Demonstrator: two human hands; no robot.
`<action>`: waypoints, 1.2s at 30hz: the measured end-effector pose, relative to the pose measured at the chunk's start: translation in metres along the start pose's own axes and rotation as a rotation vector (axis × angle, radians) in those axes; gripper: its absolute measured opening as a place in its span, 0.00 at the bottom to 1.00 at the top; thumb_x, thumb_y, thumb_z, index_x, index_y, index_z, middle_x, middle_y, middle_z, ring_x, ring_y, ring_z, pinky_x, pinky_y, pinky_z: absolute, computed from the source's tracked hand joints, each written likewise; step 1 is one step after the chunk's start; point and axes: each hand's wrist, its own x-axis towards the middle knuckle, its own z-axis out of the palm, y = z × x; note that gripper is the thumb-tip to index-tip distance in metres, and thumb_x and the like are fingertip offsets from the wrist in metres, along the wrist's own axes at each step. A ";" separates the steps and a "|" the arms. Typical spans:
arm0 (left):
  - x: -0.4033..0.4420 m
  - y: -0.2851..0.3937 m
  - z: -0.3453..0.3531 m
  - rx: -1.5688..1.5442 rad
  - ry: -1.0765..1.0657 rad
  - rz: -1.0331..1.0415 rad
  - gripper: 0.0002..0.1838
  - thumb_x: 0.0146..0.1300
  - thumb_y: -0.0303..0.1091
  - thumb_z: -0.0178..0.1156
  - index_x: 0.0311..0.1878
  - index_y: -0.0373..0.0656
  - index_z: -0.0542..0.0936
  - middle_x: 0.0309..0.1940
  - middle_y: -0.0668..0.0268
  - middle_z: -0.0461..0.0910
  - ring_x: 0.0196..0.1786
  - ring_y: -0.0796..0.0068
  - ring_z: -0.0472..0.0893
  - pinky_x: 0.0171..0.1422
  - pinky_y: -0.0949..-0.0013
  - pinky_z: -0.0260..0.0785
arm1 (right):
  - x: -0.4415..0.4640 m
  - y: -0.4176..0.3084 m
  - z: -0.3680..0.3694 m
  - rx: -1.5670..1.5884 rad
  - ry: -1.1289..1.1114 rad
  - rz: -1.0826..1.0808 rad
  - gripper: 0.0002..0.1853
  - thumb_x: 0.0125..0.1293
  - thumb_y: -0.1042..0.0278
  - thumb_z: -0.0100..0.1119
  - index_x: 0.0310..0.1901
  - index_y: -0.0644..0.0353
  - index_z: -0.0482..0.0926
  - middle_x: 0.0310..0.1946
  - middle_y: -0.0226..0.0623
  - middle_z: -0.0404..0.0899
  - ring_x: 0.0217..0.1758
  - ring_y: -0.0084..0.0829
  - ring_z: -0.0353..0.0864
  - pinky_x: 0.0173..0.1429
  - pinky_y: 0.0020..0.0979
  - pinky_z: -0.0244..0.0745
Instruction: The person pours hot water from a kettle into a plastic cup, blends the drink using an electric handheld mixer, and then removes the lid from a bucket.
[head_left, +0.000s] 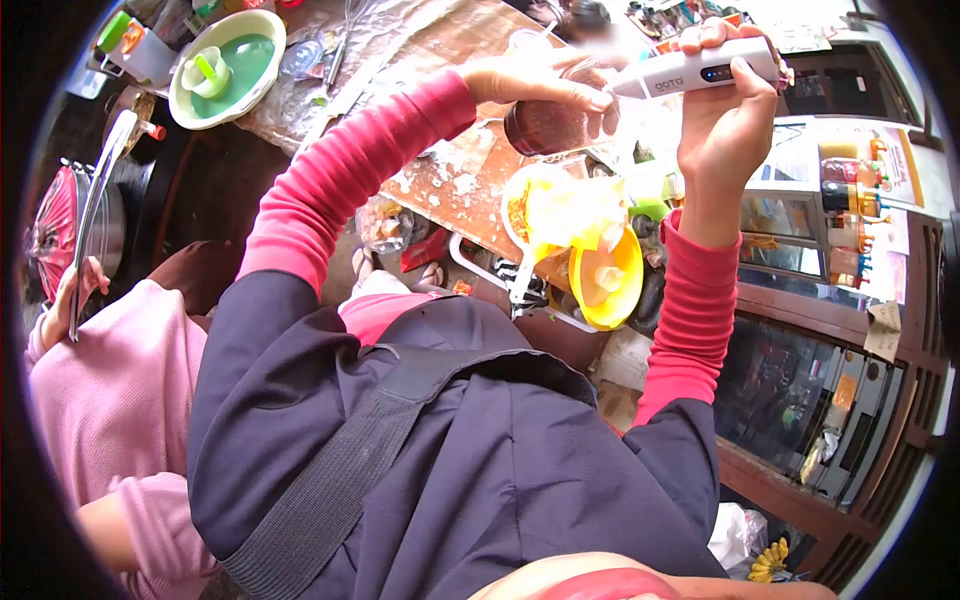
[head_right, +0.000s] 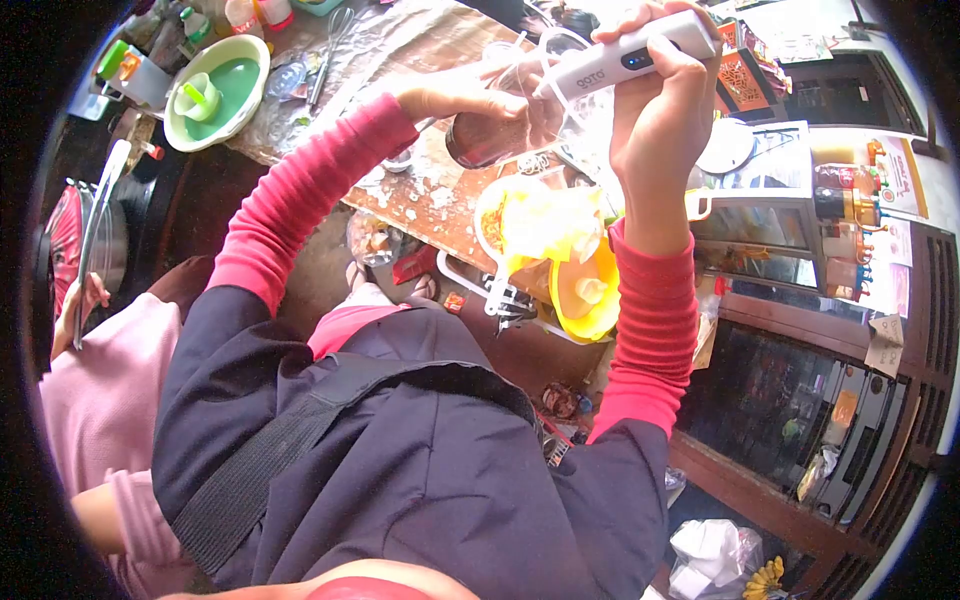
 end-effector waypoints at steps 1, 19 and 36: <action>0.000 0.004 0.000 0.013 -0.008 -0.036 0.44 0.56 0.52 0.66 0.69 0.40 0.58 0.54 0.58 0.74 0.57 0.73 0.73 0.65 0.67 0.61 | 0.000 0.000 -0.001 0.001 0.000 0.001 0.17 0.60 0.71 0.40 0.52 0.62 0.65 0.41 0.44 0.69 0.47 0.37 0.70 0.59 0.42 0.67; 0.009 0.003 0.006 0.117 -0.102 -0.156 0.49 0.52 0.49 0.69 0.71 0.39 0.55 0.57 0.58 0.71 0.59 0.72 0.70 0.63 0.68 0.63 | -0.003 0.009 -0.005 -0.069 0.143 -0.011 0.18 0.59 0.78 0.41 0.52 0.61 0.63 0.39 0.44 0.71 0.43 0.38 0.73 0.56 0.44 0.70; 0.011 -0.018 0.018 0.009 -0.026 -0.111 0.58 0.47 0.40 0.75 0.73 0.37 0.44 0.57 0.54 0.72 0.59 0.66 0.73 0.63 0.63 0.68 | -0.011 0.004 -0.018 -0.078 0.149 0.068 0.17 0.60 0.76 0.40 0.52 0.62 0.63 0.38 0.43 0.71 0.41 0.37 0.73 0.51 0.43 0.71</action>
